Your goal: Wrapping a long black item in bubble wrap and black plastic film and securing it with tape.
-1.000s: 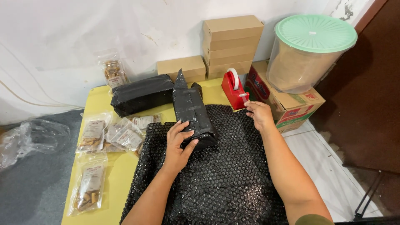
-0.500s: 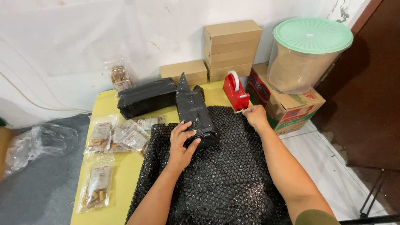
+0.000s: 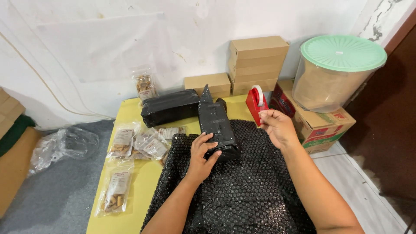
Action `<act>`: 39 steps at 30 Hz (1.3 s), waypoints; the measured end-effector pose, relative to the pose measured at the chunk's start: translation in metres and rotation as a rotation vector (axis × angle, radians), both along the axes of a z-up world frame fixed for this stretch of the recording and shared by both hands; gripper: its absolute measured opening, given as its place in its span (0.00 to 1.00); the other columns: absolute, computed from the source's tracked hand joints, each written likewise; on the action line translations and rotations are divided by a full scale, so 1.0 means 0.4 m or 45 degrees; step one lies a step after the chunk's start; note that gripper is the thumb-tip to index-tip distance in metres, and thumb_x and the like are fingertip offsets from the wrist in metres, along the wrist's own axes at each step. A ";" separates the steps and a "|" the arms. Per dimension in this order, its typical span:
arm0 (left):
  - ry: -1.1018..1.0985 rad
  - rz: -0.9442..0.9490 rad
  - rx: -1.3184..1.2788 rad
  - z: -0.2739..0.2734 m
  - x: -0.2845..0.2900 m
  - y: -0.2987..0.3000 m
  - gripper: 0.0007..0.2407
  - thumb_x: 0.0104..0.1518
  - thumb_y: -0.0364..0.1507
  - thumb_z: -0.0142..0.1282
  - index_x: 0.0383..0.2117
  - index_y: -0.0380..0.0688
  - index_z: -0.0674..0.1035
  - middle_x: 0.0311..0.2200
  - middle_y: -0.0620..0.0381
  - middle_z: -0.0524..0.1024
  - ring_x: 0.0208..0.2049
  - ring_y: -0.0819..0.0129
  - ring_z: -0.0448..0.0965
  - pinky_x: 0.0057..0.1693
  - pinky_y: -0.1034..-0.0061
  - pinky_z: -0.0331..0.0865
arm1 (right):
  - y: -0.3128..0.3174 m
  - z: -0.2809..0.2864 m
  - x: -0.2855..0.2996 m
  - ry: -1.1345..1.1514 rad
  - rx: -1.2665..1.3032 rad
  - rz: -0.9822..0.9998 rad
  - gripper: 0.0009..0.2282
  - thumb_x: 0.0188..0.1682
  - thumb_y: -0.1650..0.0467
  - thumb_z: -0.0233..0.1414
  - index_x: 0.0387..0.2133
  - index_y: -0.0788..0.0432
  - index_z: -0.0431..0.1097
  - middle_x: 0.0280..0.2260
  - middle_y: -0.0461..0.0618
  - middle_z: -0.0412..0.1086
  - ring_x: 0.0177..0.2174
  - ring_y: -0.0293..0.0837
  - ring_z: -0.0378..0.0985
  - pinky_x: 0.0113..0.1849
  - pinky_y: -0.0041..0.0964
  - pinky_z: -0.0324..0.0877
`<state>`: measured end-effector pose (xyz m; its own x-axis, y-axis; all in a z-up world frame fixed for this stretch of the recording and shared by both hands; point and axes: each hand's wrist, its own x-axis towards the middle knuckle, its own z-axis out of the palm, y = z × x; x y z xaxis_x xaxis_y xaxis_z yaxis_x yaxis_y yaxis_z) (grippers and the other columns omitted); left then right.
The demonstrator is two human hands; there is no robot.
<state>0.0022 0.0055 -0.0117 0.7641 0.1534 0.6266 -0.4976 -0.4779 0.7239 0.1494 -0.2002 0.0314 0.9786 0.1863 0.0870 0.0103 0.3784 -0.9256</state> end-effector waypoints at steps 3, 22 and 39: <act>-0.005 -0.015 0.007 0.004 -0.003 -0.002 0.07 0.49 0.26 0.55 0.33 0.44 0.74 0.45 0.52 0.63 0.54 0.44 0.51 0.54 0.46 0.43 | 0.026 0.034 -0.068 -0.093 0.055 0.114 0.05 0.38 0.78 0.52 0.28 0.66 0.67 0.18 0.48 0.62 0.18 0.35 0.65 0.21 0.24 0.65; 0.057 -0.022 -0.017 0.026 -0.015 -0.002 0.07 0.49 0.25 0.55 0.33 0.45 0.73 0.45 0.54 0.63 0.55 0.48 0.50 0.55 0.48 0.43 | 0.087 0.014 -0.249 -0.029 0.110 0.396 0.06 0.37 0.80 0.51 0.28 0.72 0.65 0.17 0.55 0.63 0.18 0.43 0.68 0.22 0.31 0.65; 0.156 0.013 0.043 0.028 -0.016 0.003 0.08 0.49 0.28 0.55 0.35 0.47 0.74 0.46 0.56 0.63 0.56 0.51 0.51 0.56 0.51 0.41 | 0.087 0.045 -0.310 -0.724 -0.630 0.253 0.04 0.39 0.71 0.53 0.22 0.60 0.73 0.44 0.55 0.57 0.48 0.52 0.52 0.50 0.47 0.43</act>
